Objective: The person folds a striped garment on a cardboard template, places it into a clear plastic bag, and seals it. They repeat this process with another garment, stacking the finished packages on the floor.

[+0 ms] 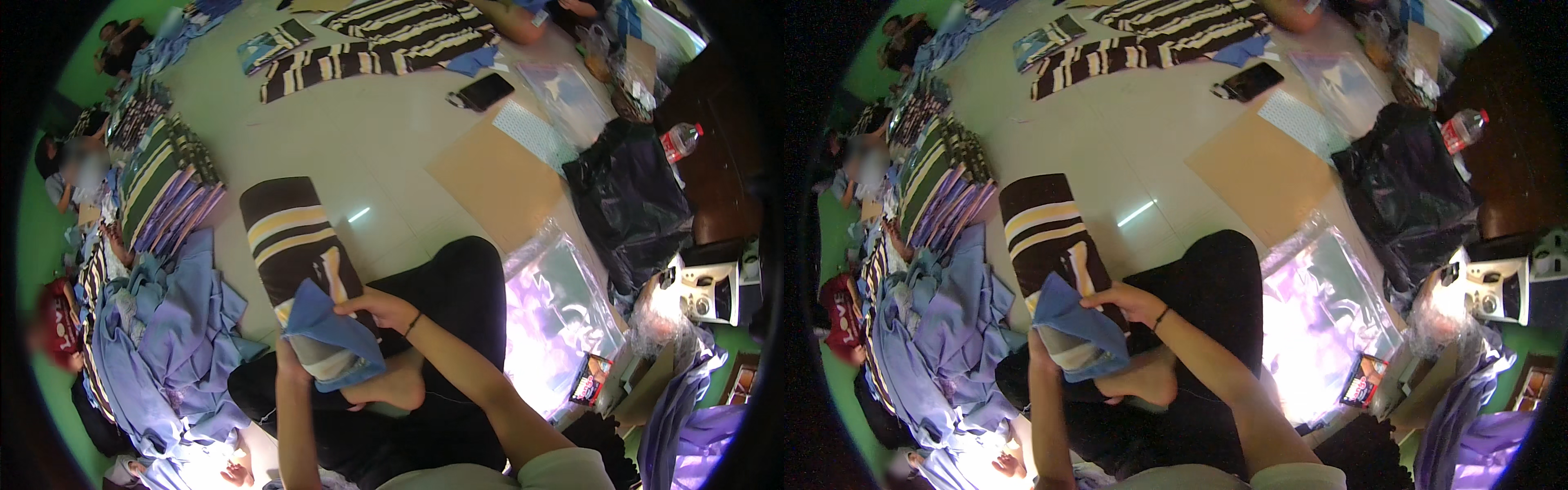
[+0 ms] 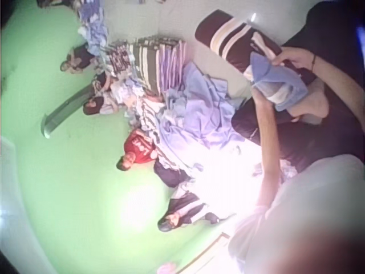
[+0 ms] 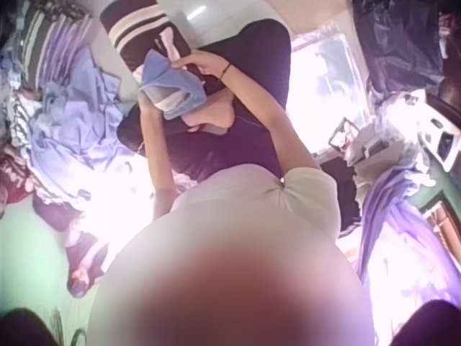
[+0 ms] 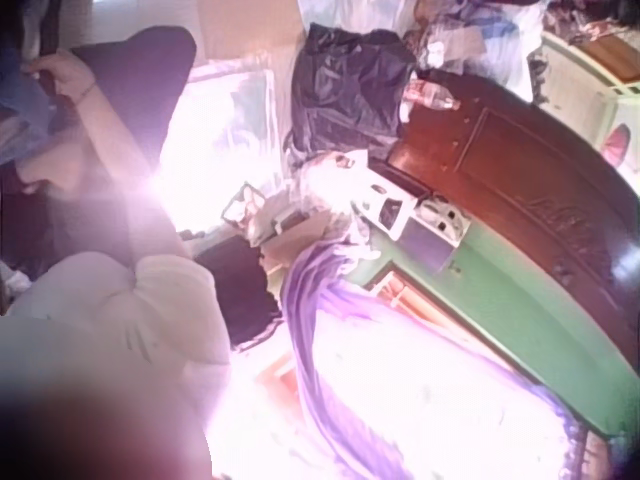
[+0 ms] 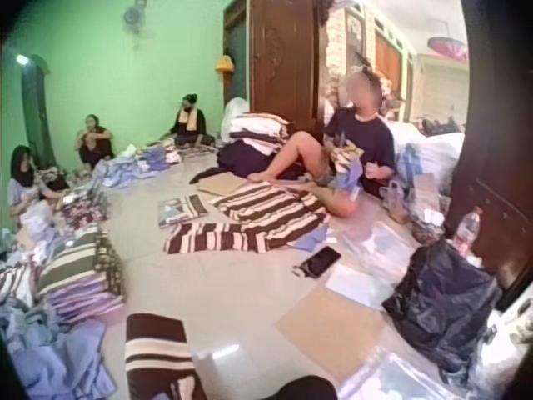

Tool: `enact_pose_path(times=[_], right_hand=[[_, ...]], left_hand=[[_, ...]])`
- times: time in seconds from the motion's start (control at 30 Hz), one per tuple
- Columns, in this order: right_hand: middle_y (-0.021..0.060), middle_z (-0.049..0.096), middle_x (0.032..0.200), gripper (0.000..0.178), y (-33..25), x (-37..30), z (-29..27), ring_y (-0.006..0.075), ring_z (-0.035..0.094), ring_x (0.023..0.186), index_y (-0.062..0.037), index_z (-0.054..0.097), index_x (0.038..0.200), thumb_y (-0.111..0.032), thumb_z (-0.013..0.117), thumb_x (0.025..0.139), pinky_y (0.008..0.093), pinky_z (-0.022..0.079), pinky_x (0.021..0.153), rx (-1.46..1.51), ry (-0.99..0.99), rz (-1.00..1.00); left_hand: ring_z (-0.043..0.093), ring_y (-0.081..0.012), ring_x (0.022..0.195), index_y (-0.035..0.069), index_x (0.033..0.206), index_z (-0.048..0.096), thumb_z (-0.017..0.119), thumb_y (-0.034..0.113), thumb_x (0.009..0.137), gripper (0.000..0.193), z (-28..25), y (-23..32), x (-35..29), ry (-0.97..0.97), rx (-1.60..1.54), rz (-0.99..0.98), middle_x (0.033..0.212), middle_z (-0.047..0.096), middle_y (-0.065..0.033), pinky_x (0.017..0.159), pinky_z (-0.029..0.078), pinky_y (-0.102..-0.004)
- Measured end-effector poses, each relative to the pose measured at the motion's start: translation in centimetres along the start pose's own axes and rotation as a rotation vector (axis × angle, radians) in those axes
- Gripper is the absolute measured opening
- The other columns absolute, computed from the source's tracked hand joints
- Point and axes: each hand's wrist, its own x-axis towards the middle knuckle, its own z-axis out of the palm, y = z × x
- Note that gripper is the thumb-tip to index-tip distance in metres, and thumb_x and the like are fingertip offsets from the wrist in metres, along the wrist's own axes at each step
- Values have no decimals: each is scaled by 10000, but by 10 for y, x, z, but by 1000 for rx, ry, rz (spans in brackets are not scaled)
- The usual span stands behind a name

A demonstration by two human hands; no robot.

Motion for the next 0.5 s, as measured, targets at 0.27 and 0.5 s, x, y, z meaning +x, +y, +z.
enact_pose_path(times=[0.27, 0.5], right_hand=[[48, 576, 939, 405, 5, 3, -8, 154, 552, 864, -31, 521, 1034, -78, 687, 667, 303, 433, 781, -31, 107, -186], [69, 544, 1039, 526, 43, -15, 6, 162, 506, 973, -19, 456, 1142, -81, 674, 668, 272, 379, 850, -66, 202, -248]], left_hand=[[466, -206, 1044, 34, 1133, 457, 341, 272, 883, 363, 75, 35, 16, 390, 880, 1107, 1144, 479, -102, 906, 343, -344], [306, -324, 1126, -15, 1187, 340, 468, 318, 794, 530, 190, -219, 57, -672, 1810, 748, 1216, 319, -204, 924, 290, -421]])
